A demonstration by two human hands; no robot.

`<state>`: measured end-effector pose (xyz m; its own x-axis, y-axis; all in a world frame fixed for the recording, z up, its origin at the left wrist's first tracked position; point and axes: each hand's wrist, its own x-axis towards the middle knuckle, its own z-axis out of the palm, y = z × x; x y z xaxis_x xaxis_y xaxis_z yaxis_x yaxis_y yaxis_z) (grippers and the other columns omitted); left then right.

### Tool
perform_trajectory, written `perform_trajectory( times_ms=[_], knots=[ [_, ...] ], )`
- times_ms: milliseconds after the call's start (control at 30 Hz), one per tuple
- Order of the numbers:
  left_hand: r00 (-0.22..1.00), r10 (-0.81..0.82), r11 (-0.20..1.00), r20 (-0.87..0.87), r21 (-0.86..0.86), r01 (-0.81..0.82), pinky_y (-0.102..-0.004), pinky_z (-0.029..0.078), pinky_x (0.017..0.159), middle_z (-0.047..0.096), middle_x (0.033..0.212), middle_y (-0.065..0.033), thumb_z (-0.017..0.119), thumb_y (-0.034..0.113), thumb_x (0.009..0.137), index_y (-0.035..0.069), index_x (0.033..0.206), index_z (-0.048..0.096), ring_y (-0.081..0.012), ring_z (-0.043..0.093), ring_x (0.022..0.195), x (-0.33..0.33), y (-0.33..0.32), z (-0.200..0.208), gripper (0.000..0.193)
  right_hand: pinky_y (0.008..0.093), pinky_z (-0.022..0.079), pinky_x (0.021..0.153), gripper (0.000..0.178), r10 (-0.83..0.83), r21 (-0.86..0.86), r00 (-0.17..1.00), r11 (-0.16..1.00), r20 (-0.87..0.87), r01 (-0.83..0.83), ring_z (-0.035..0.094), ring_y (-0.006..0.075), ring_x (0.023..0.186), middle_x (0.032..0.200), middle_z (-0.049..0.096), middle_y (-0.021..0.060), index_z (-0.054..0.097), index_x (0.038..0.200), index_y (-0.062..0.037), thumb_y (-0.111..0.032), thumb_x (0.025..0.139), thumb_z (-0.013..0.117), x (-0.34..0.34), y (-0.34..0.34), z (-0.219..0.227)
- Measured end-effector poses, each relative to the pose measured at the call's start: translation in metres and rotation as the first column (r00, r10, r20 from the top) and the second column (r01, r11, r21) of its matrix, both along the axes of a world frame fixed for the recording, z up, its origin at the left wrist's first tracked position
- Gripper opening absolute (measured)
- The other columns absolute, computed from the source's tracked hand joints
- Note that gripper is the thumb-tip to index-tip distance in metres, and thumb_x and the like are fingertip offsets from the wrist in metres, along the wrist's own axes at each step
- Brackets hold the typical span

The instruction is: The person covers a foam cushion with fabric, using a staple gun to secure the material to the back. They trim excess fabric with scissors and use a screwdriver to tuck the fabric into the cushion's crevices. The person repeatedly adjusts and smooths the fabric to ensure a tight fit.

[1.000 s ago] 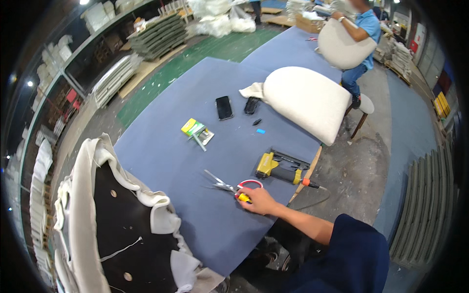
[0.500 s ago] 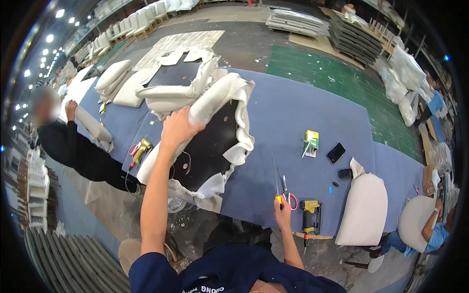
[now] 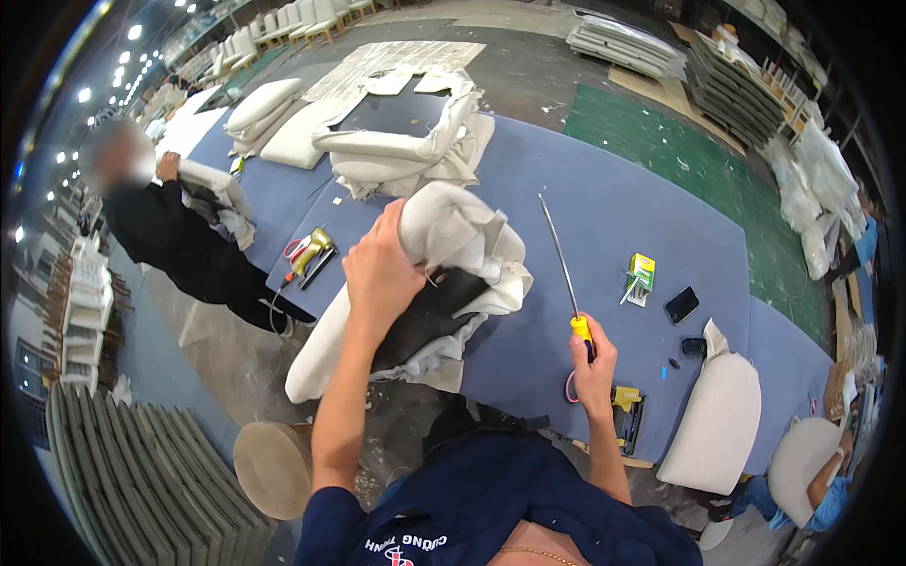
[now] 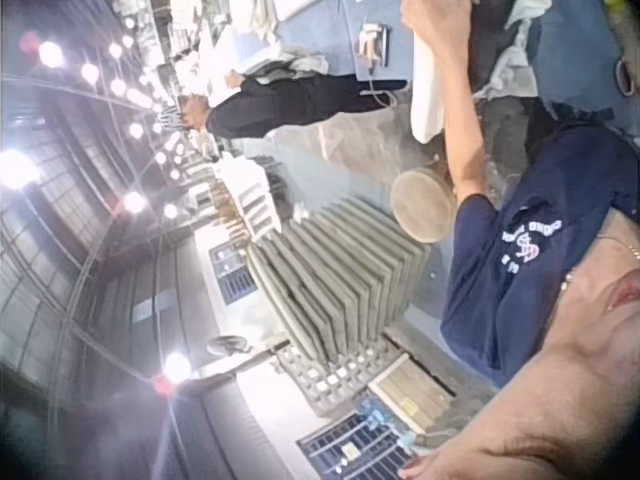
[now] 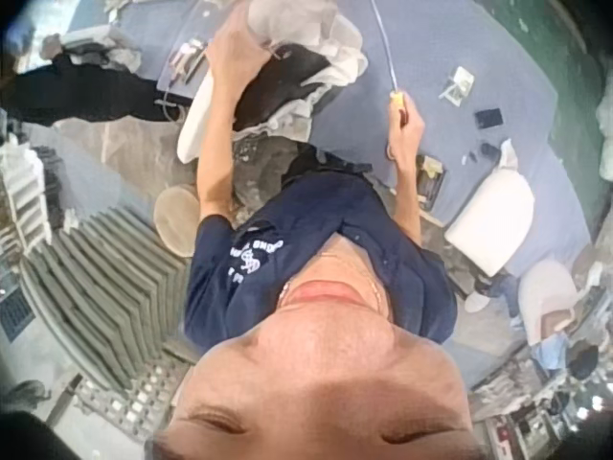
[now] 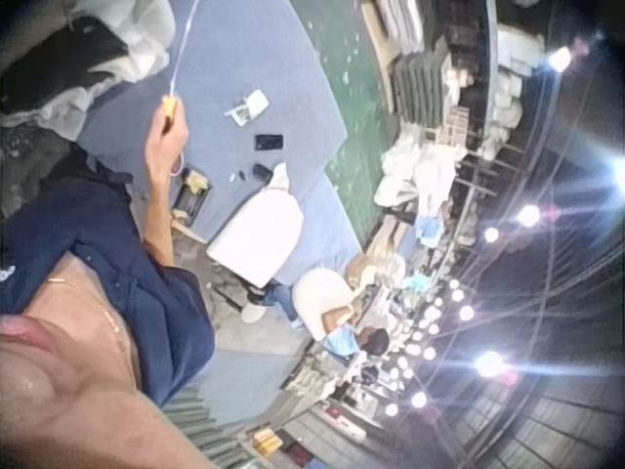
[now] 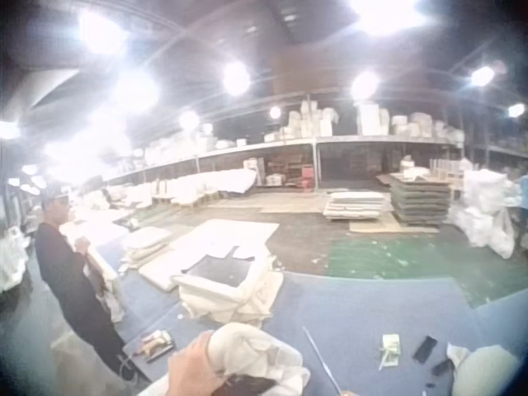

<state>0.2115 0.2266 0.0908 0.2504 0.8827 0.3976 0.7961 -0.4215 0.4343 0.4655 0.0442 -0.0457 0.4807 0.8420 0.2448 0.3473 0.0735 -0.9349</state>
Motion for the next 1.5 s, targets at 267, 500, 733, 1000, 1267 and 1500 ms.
perform_trajectory(
  times_ms=[267, 500, 733, 1000, 1267, 1500],
  knots=[
    [0.936, -0.169, 0.986, 0.310, 0.052, 0.161, -0.0393, 0.052, 0.093, 0.073, 0.106, -0.0186, 0.079, 0.002, 0.068, 0.000, 0.125, 0.062, -0.0365, 0.071, 0.103, -0.015, -0.022, 0.038, 0.059, 0.0285, 0.042, 0.067, 0.044, -0.013, 0.093, 0.995, 0.996, 0.099, 0.004, 0.051, 0.0144, 0.074, 0.085, 0.056, 0.0065, 0.066, 0.128, 0.0019, -0.006, 0.086, 0.076, -0.024, -0.007, 0.072],
    [0.870, -0.360, 0.918, 0.336, -0.038, 0.395, -0.0419, 0.047, 0.104, 0.060, 0.135, -0.0200, 0.087, 0.008, 0.067, 0.003, 0.146, 0.043, -0.0343, 0.063, 0.119, -0.054, 0.014, -0.009, 0.091, 0.0228, 0.049, 0.067, 0.043, 0.004, 0.086, 0.994, 0.996, 0.105, -0.013, 0.061, 0.0102, 0.076, 0.090, 0.069, 0.0085, 0.060, 0.138, 0.0037, -0.017, 0.100, 0.064, -0.033, -0.022, 0.063],
    [0.810, -0.186, 0.807, 0.556, -0.384, 0.449, -0.0386, 0.053, 0.088, 0.064, 0.123, -0.0207, 0.081, 0.049, 0.081, 0.005, 0.132, 0.049, -0.0285, 0.068, 0.099, -0.048, 0.068, 0.014, 0.074, 0.0269, 0.053, 0.071, 0.039, 0.104, 0.091, 0.992, 0.990, 0.074, -0.110, 0.068, 0.0144, 0.077, 0.091, 0.072, 0.0110, 0.064, 0.130, 0.0054, -0.013, 0.096, 0.069, -0.053, -0.017, 0.073],
    [0.787, -0.320, 0.828, 0.528, -0.248, 0.503, -0.0385, 0.053, 0.087, 0.072, 0.102, -0.0176, 0.079, 0.038, 0.079, 0.003, 0.122, 0.052, -0.0280, 0.071, 0.091, -0.025, 0.068, 0.010, 0.061, 0.0298, 0.052, 0.068, 0.041, 0.088, 0.140, 0.962, 0.982, 0.258, -0.128, 0.068, 0.0197, 0.073, 0.090, 0.072, 0.0134, 0.069, 0.123, 0.0020, 0.000, 0.082, 0.074, -0.061, 0.001, 0.078],
    [0.739, -0.361, 0.830, 0.570, -0.166, 0.533, -0.0310, 0.052, 0.083, 0.067, 0.101, -0.0116, 0.072, 0.020, 0.078, 0.003, 0.122, 0.051, -0.0167, 0.063, 0.091, -0.022, 0.065, 0.004, 0.052, 0.0302, 0.053, 0.067, 0.045, 0.089, 0.098, 0.922, 0.986, 0.377, -0.136, 0.069, 0.0224, 0.073, 0.092, 0.072, 0.0144, 0.071, 0.122, -0.0005, 0.001, 0.078, 0.079, -0.054, -0.003, 0.081],
    [0.745, -0.360, 0.844, 0.562, -0.144, 0.516, -0.0388, 0.053, 0.091, 0.072, 0.109, -0.0204, 0.075, 0.029, 0.077, 0.001, 0.121, 0.054, -0.0312, 0.071, 0.097, -0.018, 0.062, 0.000, 0.056, 0.0295, 0.054, 0.069, 0.043, 0.038, 0.140, 0.925, 0.985, 0.378, -0.098, 0.069, 0.0233, 0.074, 0.096, 0.073, 0.0145, 0.073, 0.120, -0.0009, 0.002, 0.078, 0.080, -0.052, -0.004, 0.082]
  ],
)
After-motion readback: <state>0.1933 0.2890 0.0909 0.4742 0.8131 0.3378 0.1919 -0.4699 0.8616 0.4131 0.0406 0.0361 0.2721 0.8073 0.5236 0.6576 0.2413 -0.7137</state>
